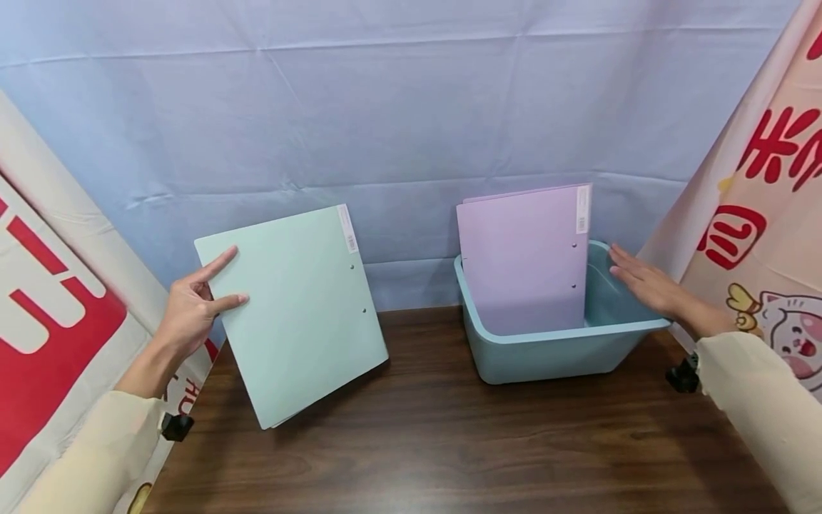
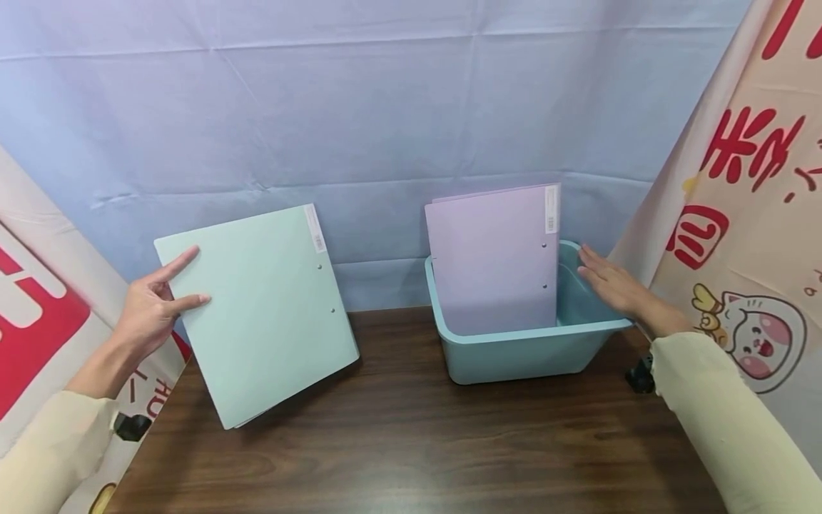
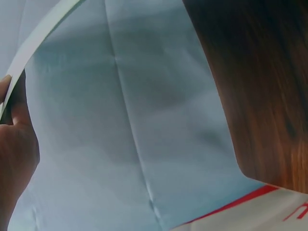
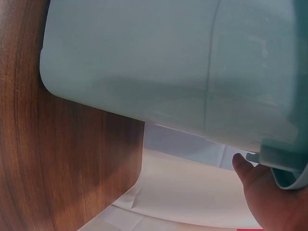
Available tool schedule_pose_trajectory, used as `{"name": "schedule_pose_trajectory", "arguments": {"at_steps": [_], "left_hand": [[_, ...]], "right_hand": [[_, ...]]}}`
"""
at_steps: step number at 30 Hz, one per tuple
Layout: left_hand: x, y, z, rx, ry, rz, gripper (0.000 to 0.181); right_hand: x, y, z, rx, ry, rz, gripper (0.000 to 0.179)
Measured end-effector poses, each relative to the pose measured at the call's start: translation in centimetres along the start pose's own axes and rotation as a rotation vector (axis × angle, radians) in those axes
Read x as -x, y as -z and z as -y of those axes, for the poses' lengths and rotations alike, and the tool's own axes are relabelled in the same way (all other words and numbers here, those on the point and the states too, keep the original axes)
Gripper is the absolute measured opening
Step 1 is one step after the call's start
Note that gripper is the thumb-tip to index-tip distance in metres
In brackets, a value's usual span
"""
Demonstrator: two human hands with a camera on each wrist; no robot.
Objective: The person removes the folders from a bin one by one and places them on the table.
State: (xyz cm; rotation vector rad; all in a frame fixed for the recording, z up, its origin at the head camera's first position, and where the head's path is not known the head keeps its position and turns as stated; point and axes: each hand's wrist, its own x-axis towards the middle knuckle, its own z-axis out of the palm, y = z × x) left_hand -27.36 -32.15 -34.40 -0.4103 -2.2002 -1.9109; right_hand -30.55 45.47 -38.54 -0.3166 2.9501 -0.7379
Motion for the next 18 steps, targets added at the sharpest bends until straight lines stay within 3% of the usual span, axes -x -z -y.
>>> {"name": "schedule_pose_trajectory", "arguments": {"at_steps": [6,13,18], "left_hand": [[0.0,1.1,-0.1,-0.186,0.015,0.042,0.088],[0.1,2.3,0.3,-0.21,0.057,0.084,0.087],[0.0,3.5,0.4,-0.337,0.101,0.102,0.087]], "right_hand": [[0.1,0.0,0.0,-0.002,-0.002,0.0,0.069],[0.2,0.0,0.1,0.005,-0.001,-0.004,0.068],[0.1,0.0,0.1,0.011,-0.007,-0.001,0.069]]}}
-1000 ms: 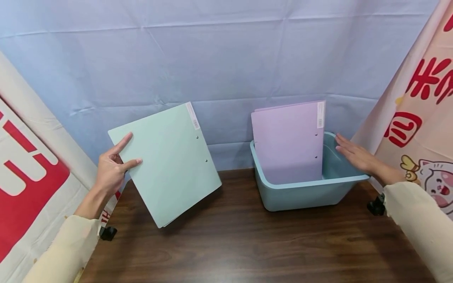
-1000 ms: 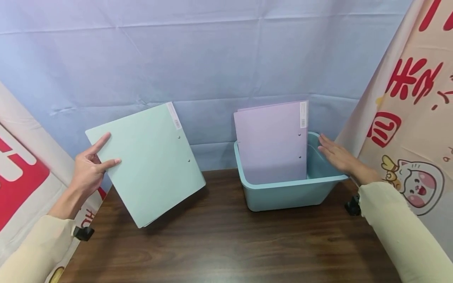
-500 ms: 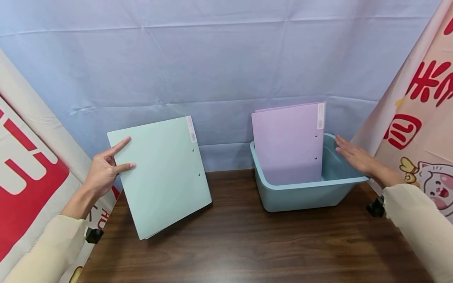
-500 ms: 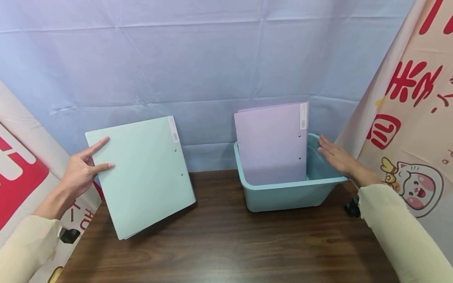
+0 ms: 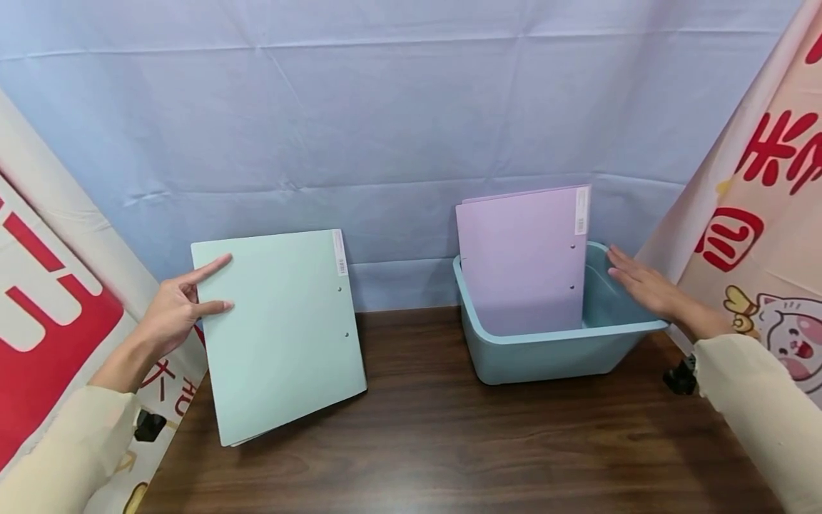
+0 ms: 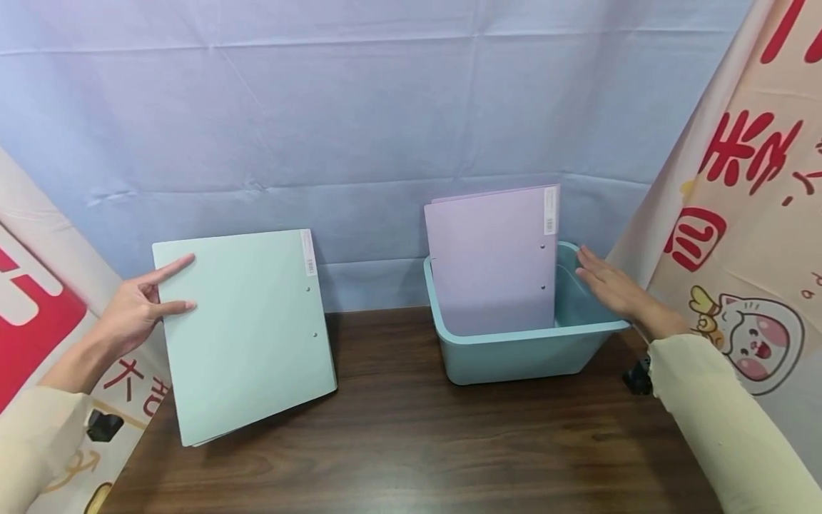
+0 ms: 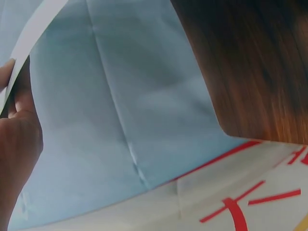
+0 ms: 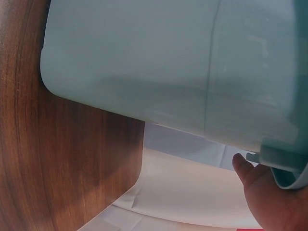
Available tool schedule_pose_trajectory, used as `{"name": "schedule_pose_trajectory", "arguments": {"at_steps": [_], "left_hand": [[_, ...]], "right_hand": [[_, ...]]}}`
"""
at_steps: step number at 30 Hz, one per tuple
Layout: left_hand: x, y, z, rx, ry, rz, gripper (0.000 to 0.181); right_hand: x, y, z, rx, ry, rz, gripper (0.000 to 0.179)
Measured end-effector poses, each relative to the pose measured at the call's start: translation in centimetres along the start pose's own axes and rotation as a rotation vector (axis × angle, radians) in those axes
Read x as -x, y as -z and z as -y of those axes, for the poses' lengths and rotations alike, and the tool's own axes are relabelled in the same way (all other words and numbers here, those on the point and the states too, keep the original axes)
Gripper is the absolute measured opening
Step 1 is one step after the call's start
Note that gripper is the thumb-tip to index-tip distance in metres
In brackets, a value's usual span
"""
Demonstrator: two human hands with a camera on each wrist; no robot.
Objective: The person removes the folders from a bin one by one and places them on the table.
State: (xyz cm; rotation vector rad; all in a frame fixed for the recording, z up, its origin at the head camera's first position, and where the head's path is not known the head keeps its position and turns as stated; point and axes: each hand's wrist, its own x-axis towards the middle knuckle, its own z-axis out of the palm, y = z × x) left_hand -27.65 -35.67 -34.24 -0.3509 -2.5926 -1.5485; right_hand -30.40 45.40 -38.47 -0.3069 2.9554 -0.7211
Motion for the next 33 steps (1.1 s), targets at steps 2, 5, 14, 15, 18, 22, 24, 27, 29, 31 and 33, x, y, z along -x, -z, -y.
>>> {"name": "schedule_pose_trajectory", "arguments": {"at_steps": [2,5,14,15,18,22,24,27,29,31,33], "left_hand": [[-0.2,0.4,0.2,-0.029,0.014,0.011,0.087],[-0.4,0.8,0.5,-0.056,0.024,0.038,0.088],[-1.3,1.8,1.4,-0.128,0.07,0.105,0.089],[-1.4,2.0,1.4,-0.145,0.08,0.112,0.089],[-1.7,2.3,1.8,-0.182,0.123,0.143,0.089],[-2.0,2.9,2.5,-0.183,0.172,0.182,0.087],[-2.0,3.1,2.9,-0.161,0.19,0.189,0.086],[-2.1,3.3,3.3,-0.156,0.212,0.203,0.086],[-2.3,3.2,3.5,-0.165,0.216,0.217,0.085],[-2.4,3.1,3.7,-0.194,0.208,0.234,0.084],[-2.7,3.1,3.8,-0.217,0.201,0.247,0.083]], "right_hand": [[0.0,0.0,0.0,0.004,0.0,-0.001,0.069],[-0.1,0.0,-0.1,0.011,0.001,-0.003,0.069],[-0.2,0.0,-0.1,0.002,0.007,0.0,0.068],[-0.2,0.0,-0.1,0.001,0.008,-0.001,0.068],[-0.1,0.0,-0.1,0.001,0.012,-0.003,0.069],[-0.1,-0.1,0.0,0.004,0.014,-0.006,0.069],[0.0,-0.1,0.0,0.008,0.013,-0.007,0.069],[0.1,-0.1,0.0,0.007,0.009,-0.008,0.069],[0.1,-0.1,0.0,0.011,0.007,-0.008,0.069],[0.1,-0.1,0.0,0.01,0.007,-0.008,0.069],[0.1,-0.2,0.0,0.009,0.005,-0.008,0.069]]}}
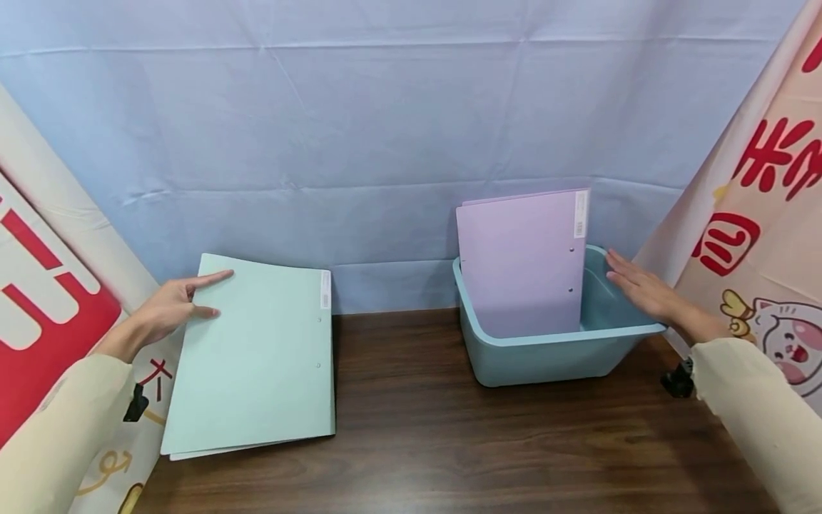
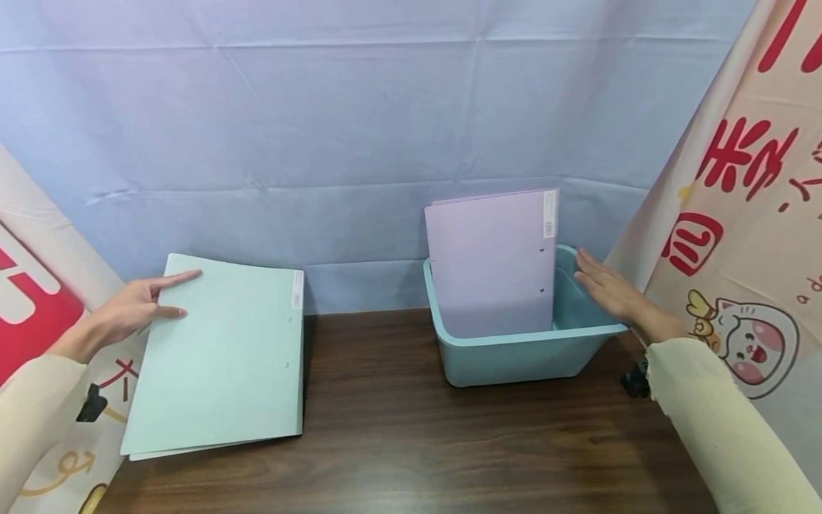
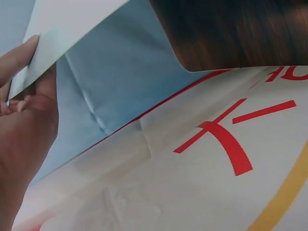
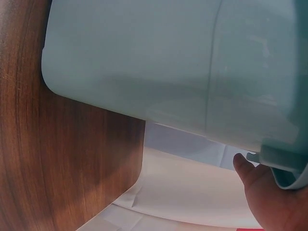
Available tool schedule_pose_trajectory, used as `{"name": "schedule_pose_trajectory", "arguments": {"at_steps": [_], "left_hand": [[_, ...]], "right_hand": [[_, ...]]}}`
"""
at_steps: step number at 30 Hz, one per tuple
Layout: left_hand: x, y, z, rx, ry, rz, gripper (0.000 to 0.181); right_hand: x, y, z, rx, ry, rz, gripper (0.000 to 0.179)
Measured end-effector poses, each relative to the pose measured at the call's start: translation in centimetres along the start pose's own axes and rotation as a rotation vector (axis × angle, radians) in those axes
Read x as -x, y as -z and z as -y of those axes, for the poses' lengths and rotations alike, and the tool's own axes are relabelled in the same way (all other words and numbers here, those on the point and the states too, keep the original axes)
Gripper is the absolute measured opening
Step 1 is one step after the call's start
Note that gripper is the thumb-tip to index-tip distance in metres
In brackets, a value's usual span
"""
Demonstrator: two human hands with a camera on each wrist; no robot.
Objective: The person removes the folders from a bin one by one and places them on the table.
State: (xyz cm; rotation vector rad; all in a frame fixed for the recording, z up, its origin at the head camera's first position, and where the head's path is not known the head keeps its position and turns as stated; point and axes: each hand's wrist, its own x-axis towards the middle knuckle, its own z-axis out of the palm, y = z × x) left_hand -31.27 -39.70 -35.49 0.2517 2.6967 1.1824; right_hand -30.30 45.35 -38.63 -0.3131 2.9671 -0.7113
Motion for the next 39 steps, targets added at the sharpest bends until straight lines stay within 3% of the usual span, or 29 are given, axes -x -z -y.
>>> {"name": "schedule_pose_trajectory", "arguments": {"at_steps": [10,25,39], "left_hand": [[-1.2,0.0,1.1,-0.138,0.0,0.024,0.08],[-2.7,0.1,3.5,-0.119,0.066,0.061,0.083],[-1.9,-0.2,5.6,-0.066,0.133,0.072,0.092]], "right_hand": [[-0.1,0.0,0.0,-0.011,-0.003,-0.011,0.069],[0.2,-0.1,0.2,-0.012,-0.019,-0.013,0.068],[0.2,-0.1,0.3,-0.012,-0.031,-0.007,0.069]]}}
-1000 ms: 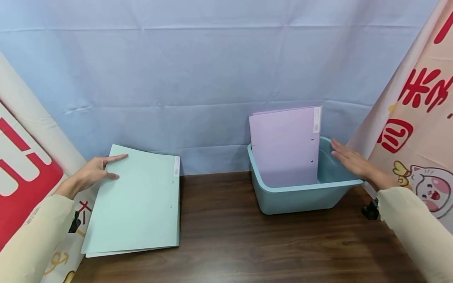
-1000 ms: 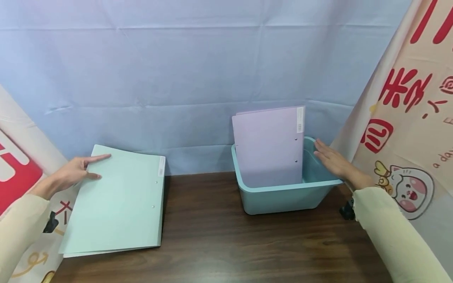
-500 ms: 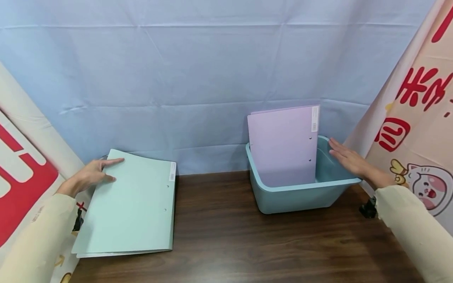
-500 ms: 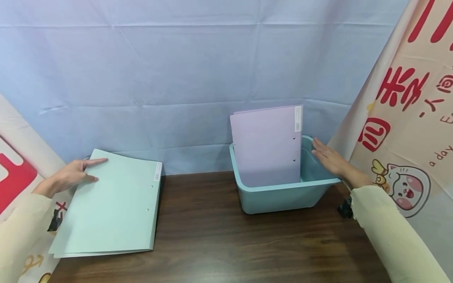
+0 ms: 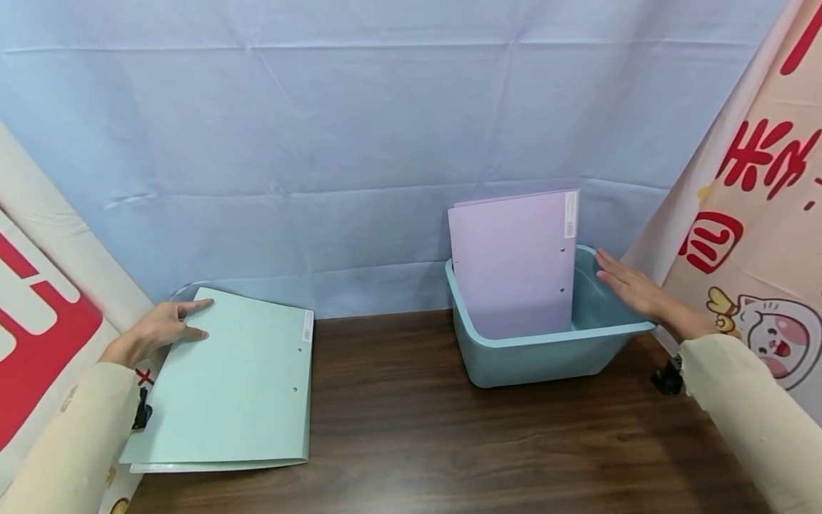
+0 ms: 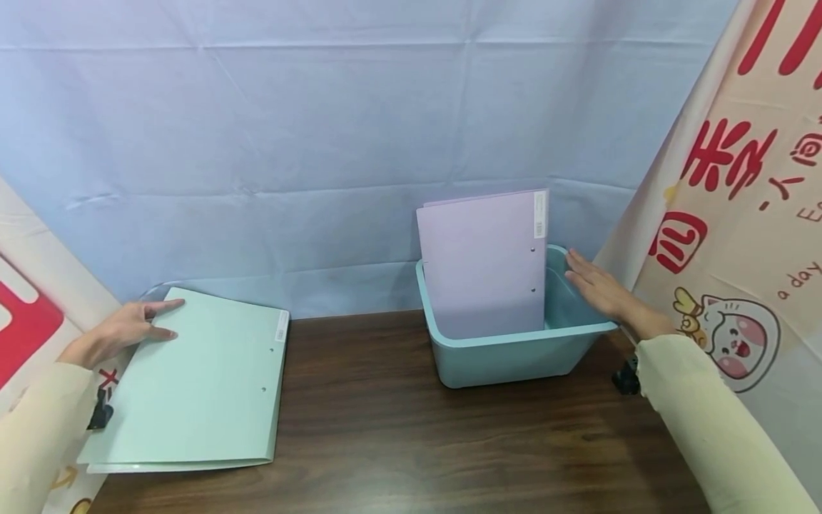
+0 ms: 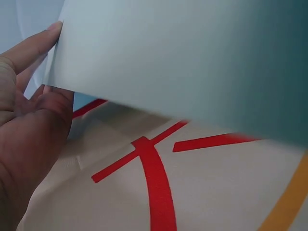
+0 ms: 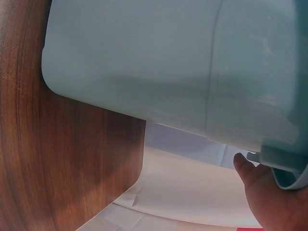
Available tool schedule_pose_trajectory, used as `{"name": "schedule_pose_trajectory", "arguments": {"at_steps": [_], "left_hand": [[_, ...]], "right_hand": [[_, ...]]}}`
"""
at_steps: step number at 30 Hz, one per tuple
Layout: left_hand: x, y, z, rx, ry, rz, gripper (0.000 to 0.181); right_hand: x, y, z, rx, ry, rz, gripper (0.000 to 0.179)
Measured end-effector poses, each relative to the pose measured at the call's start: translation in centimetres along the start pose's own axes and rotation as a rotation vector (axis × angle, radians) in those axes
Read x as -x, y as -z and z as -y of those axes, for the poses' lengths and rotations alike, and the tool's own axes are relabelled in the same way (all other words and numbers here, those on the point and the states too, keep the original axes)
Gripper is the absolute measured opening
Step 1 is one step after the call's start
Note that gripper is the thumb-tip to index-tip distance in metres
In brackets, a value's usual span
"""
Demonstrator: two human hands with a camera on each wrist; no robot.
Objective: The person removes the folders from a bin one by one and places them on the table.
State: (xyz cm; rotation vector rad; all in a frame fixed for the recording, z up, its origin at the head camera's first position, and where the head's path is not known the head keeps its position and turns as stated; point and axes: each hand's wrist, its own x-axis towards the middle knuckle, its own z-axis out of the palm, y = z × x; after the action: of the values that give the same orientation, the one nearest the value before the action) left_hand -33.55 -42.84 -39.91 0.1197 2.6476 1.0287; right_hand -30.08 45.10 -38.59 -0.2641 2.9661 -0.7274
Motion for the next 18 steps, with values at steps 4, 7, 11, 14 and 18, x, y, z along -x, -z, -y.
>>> {"name": "schedule_pose_trajectory", "arguments": {"at_steps": [4,7,11,14,18], "left_hand": [[-0.14,-0.15,0.17,-0.019,-0.006,0.003,0.095],[-0.29,-0.2,0.33,-0.041,-0.012,0.002,0.099],[-0.45,-0.25,0.6,-0.052,-0.024,0.002,0.105],[-0.46,-0.34,0.81,-0.061,-0.037,-0.001,0.107],[-0.37,-0.53,1.06,-0.074,-0.047,0.003,0.109]], "right_hand": [[0.01,0.03,0.02,0.006,-0.002,-0.001,0.069],[-0.03,0.02,-0.01,0.006,-0.002,-0.002,0.069],[-0.01,-0.08,-0.01,0.003,0.001,-0.009,0.069],[0.05,-0.17,0.0,0.003,-0.002,-0.013,0.07],[0.06,-0.14,0.02,0.002,-0.002,-0.015,0.07]]}}
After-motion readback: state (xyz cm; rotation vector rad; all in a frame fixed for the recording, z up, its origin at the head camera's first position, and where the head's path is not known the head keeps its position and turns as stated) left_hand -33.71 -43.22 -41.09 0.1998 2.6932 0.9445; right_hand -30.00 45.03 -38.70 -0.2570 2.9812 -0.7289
